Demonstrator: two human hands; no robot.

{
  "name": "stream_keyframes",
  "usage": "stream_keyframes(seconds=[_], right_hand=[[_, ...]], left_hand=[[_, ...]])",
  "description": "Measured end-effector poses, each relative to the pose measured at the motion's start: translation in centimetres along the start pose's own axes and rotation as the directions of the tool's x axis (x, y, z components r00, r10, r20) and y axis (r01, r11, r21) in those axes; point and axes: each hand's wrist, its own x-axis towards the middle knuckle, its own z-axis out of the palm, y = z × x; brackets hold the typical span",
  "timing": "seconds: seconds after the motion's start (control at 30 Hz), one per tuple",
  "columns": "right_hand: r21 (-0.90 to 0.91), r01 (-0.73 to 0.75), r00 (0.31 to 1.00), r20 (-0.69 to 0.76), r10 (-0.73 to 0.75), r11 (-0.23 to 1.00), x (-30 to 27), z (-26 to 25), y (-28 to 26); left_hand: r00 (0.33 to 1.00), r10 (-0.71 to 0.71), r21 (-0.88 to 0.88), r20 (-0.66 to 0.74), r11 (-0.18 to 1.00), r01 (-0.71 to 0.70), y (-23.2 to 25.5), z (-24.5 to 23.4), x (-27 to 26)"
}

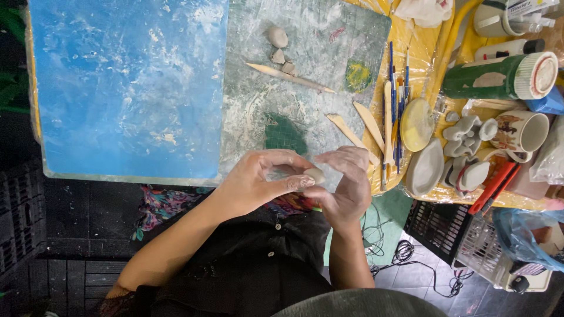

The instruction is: The person shapes a piece of clay by hand, using a wooden tool to flatten and smooth it on a work surface.

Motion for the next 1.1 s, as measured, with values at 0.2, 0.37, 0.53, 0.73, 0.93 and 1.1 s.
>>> stream_keyframes(seconds=[0.2,0.37,0.53,0.73,0.93,1.1], right_hand=[[0.138,-0.146,0.986,0.099,0.133,0.98,-0.6,0.4,0.7],[0.289,-0.201,0.978,0.116,0.174,0.936,-1.3,1.0,0.9],[0.098,-0.235,0.97,0.09,0.227,0.967,-1.9,1.3,1.4],[-0.02,-0.119,0.975,0.189,0.12,0.993,-3.1,2.0,1.4],[-0.016,-0.14,0.988,0.067,0.141,0.99,-3.7,3.5,1.7],[-0.041,-0.154,0.984,0.088,0.157,0.987,-3.5,3.3,1.5]], left_hand=[[0.96,0.251,0.281,-0.127,0.937,-0.208,1.0,0.2,-0.9],[0.906,0.392,0.475,-0.159,0.835,-0.278,1.1,0.4,-1.6],[0.9,0.429,0.484,-0.076,0.805,-0.343,0.8,0.7,-1.6],[0.857,0.514,0.63,-0.032,0.676,-0.382,-0.7,0.4,-0.9],[0.84,0.535,0.483,-0.088,0.76,-0.434,-1.7,1.0,-0.5],[0.833,0.543,0.524,-0.1,0.741,-0.42,-2.0,1.3,-0.3]])
